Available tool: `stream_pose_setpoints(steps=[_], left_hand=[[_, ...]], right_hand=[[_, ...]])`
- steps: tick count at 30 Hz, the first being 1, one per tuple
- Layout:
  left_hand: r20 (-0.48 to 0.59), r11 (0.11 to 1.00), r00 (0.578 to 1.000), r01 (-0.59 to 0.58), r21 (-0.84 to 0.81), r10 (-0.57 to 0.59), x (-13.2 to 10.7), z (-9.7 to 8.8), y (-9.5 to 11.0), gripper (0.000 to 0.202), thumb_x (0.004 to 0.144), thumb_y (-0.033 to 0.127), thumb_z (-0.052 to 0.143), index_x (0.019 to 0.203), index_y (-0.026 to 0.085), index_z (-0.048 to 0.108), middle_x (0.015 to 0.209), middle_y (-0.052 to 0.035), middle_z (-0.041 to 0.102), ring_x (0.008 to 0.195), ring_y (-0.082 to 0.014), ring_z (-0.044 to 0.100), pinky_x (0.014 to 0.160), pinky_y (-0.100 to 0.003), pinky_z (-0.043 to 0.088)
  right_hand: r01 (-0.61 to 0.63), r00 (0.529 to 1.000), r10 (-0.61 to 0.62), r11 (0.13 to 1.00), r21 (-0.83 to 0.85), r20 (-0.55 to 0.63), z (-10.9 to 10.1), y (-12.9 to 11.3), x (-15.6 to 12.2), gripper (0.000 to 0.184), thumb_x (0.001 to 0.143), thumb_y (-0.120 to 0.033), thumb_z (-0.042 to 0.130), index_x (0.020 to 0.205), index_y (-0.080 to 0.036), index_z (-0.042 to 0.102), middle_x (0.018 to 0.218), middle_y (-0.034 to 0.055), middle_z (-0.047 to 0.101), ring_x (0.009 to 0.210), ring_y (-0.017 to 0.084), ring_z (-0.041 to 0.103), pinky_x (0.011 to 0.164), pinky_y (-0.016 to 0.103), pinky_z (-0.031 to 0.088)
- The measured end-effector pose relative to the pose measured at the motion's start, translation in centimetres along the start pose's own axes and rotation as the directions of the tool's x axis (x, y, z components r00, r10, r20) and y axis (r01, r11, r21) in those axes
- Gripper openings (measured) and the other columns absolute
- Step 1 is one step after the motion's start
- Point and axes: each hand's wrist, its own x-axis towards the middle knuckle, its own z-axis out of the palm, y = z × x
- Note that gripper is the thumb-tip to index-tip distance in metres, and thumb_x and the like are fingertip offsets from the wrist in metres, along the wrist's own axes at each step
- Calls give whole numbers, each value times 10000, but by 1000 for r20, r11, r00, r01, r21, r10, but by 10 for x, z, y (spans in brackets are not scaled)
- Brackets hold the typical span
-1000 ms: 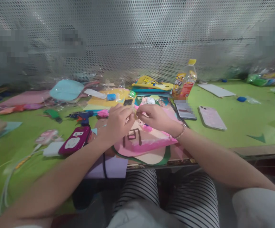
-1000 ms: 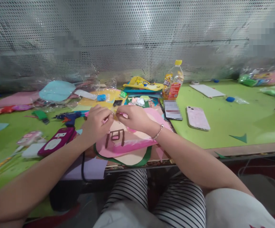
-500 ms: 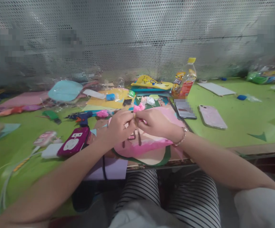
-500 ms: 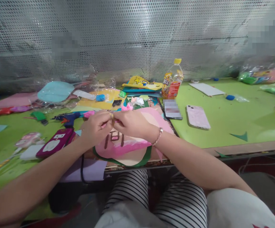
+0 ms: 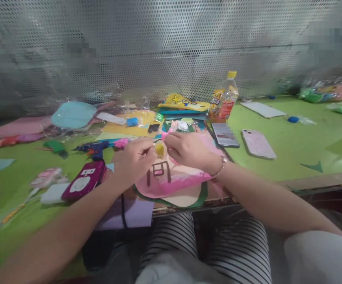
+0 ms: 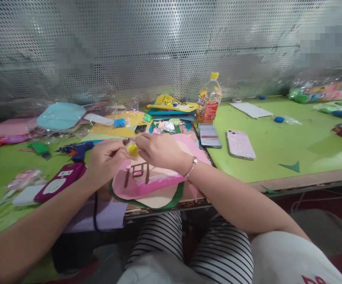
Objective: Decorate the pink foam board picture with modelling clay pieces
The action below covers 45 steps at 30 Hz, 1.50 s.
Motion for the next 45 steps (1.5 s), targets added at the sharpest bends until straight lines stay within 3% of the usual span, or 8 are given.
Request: stream_pose_setpoints(steps=[5,9,11,13,19,24,33,45], left_hand=[[23,999,999,-38,12,37,2,-2,-9,281,702,91,432,511,195,254,493,43,277,498,-104,332,500,-278,275],[-6,991,992,-127,-39,127,3,0,-20,101,794,275,535,746,191,508,773,-14,544,788,-157,530,704,-294,432],[18,988,989,-146,-55,147,2,3,-24,503,717,442,655,1110,182,481,1118,-96,538,1046,-220,513,849,-348,445],[100,996,991,-80,-38,84,0,6,-27,742,667,515,689,1259,190,383,1234,-122,491,1109,-244,500,885,-370,445],[222,995,971,84,46,-92,-1,13,-33,341,797,419,585,1065,211,543,1033,-53,596,941,-213,568,795,-343,457],[240,999,969,54,1,-53,0,13,-36,353,796,417,601,1071,205,542,994,-45,592,911,-198,560,781,-321,439],[293,999,956,26,-33,-15,3,12,-28,264,814,421,578,882,169,536,843,-21,572,781,-166,528,688,-284,412],[273,996,962,48,-73,-26,4,10,-32,281,821,456,546,848,177,548,782,-8,556,718,-150,502,639,-266,393]], right_hand=[[-45,999,44,998,50,26,-1,8,0,203,849,-174,367,743,-156,540,675,23,536,558,110,359,519,257,200],[-118,993,116,981,153,22,3,13,1,169,809,-131,384,709,-156,518,632,11,512,571,106,390,537,244,238],[-146,989,145,960,238,22,5,14,2,168,824,-148,390,702,-157,506,633,8,516,573,102,410,543,238,259],[-161,987,162,934,318,25,7,15,2,188,852,-191,406,687,-162,490,615,-6,503,552,94,410,533,232,270],[-129,976,190,900,417,-109,10,18,0,39,820,-205,551,808,-175,530,738,-5,548,627,102,471,576,231,361],[28,991,29,915,403,-134,15,23,-2,116,848,-164,529,851,-205,637,899,42,552,816,146,533,692,283,436],[41,994,9,897,441,-112,17,19,0,109,821,-89,528,770,-153,600,798,27,530,764,129,520,672,266,433],[52,992,0,907,419,-123,14,20,0,143,857,-149,516,782,-174,635,821,41,589,771,139,555,653,273,444]])
